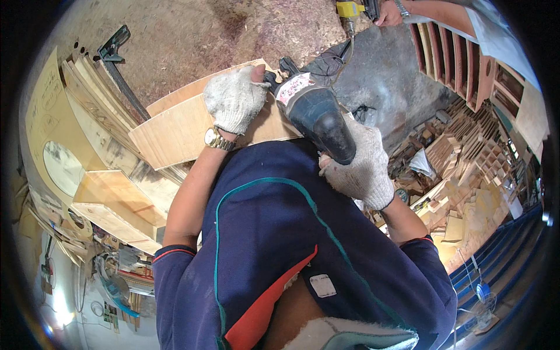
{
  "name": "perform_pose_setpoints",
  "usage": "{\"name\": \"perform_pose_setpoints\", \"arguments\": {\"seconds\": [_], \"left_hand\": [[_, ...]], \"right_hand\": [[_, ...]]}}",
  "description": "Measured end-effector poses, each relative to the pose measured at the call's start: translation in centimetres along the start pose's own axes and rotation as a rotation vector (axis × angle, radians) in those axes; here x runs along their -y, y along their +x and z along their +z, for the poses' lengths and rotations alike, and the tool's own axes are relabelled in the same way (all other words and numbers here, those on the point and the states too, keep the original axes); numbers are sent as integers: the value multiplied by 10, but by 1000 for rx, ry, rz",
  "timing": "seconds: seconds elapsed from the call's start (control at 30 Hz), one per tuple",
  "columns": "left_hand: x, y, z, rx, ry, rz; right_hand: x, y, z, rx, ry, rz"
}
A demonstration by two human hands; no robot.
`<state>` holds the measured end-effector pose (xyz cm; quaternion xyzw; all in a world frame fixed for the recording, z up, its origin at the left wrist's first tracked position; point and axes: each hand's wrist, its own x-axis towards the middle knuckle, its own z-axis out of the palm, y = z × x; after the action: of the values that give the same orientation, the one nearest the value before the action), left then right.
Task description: The person marks a wooden piece with a pen, then uses a nail gun to fasten it to another piece. They flip and reposition the assembly, mark again, and repeat fastening. The person also uses a square ruler to draw lines on the wood before nailing.
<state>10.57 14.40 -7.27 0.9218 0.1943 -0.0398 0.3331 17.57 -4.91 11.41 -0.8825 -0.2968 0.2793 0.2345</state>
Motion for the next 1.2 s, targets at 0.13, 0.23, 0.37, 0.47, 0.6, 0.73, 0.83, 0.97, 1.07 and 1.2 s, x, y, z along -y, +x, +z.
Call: {"name": "perform_pose_setpoints", "arguments": {"seconds": [0.13,0.23,0.37,0.47,0.6,0.73,0.83,0.97,1.07,1.2], "left_hand": [[4,1,3,-24,13,23],[6,1,10,-77,-9,34],[8,1,12,-53,33,12],[6,3,10,-121,81,44],[2,8,3,-43,26,41],[0,4,-12,-3,83,60],[2,-3,-26,-279,109,115],[21,-11,-45,-458,246,55],[33,-18,-51,-301,369,-45],[34,-31,-54,-121,279,-196]], "right_hand": [[2,9,2,-31,91,9],[5,14,-2,76,167,171],[11,20,-6,140,180,240],[16,22,-7,49,0,128],[17,29,-5,74,151,318],[8,22,-18,-62,369,329],[-9,10,-25,-287,499,427],[-65,20,-28,-408,958,262],[-122,52,-18,-324,1137,133],[-188,104,1,-126,1362,65]]}}
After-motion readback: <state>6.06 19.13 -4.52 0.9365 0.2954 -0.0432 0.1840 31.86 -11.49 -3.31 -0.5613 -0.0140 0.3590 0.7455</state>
